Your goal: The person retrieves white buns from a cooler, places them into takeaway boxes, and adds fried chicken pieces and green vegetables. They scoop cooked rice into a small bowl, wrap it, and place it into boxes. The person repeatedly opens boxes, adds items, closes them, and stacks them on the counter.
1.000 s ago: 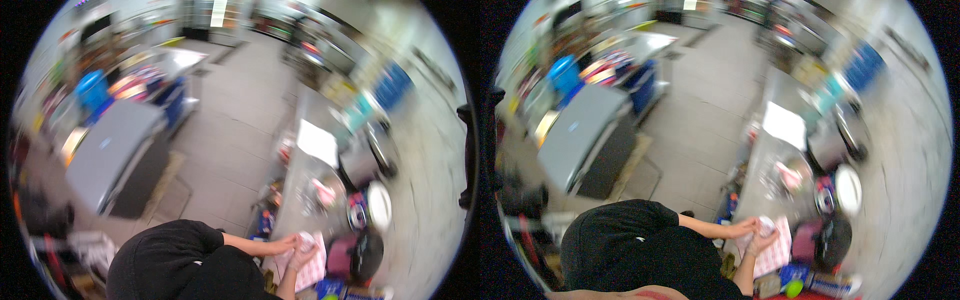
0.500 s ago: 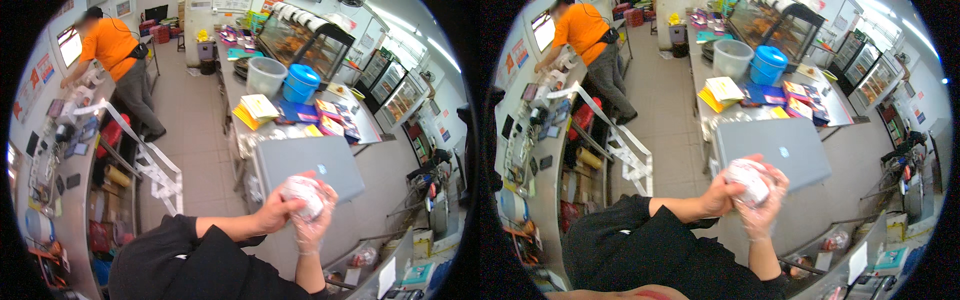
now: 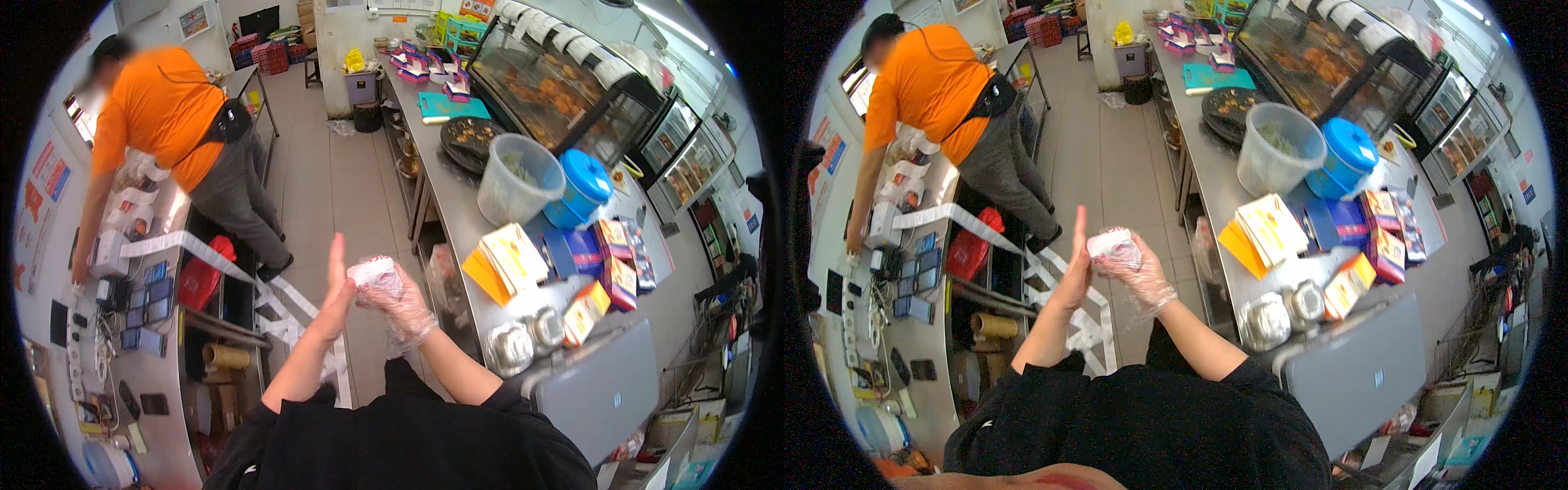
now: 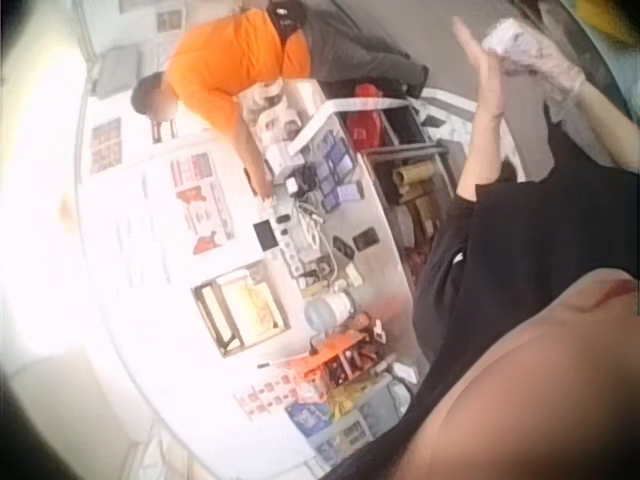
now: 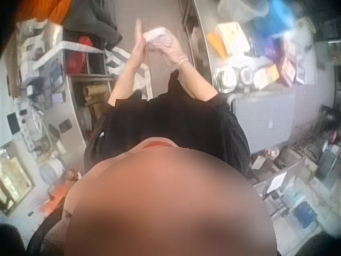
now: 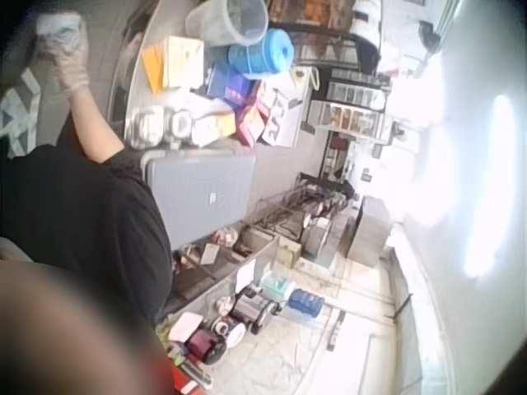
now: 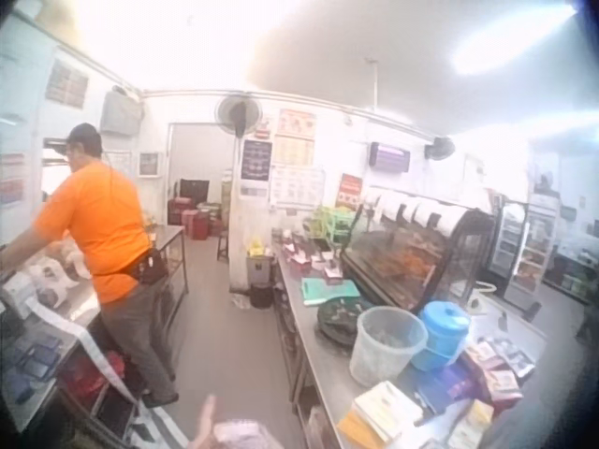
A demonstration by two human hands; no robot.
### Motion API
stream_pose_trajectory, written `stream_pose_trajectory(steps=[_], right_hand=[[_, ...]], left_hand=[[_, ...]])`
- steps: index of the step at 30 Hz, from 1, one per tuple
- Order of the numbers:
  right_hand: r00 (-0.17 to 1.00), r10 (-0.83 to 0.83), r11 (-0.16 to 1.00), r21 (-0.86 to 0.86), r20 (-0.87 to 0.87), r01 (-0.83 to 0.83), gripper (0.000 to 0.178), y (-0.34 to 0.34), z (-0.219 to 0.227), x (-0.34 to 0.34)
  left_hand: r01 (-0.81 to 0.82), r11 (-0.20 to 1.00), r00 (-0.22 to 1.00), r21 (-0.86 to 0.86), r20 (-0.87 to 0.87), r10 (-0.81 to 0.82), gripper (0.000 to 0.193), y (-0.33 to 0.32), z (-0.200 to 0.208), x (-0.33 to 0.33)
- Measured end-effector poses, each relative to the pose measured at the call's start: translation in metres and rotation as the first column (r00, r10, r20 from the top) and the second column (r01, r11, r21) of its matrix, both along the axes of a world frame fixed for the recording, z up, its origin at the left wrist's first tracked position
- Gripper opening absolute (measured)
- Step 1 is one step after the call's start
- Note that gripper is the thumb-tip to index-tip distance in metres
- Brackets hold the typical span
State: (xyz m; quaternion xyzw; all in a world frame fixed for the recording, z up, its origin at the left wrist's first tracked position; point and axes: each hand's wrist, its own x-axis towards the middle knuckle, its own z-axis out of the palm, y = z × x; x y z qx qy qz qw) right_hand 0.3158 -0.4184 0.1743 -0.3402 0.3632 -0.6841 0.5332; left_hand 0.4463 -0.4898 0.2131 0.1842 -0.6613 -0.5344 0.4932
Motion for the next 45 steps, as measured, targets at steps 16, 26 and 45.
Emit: stream_pose_trajectory(steps=[16,26,45], right_hand=[[0.923,-0.133,0.962,0.27,0.361,0.034,0.042,-0.422,-0.037,-0.276],[0.816,-0.402,0.915,0.167,0.416,0.366,0.047,-0.652,-0.002,-0.408],[0.659,-0.652,0.692,-0.061,0.374,0.719,0.064,-0.944,0.057,-0.75]], left_hand=[[0.988,-0.154,-0.154,-0.013,-0.166,-0.974,0.042,-0.404,0.145,-0.114],[0.837,0.523,0.402,-0.162,-0.468,-0.787,0.022,-0.682,0.186,-0.315],[0.876,0.298,0.2,-0.38,-0.276,-0.94,0.02,-1.081,0.226,-0.648]])
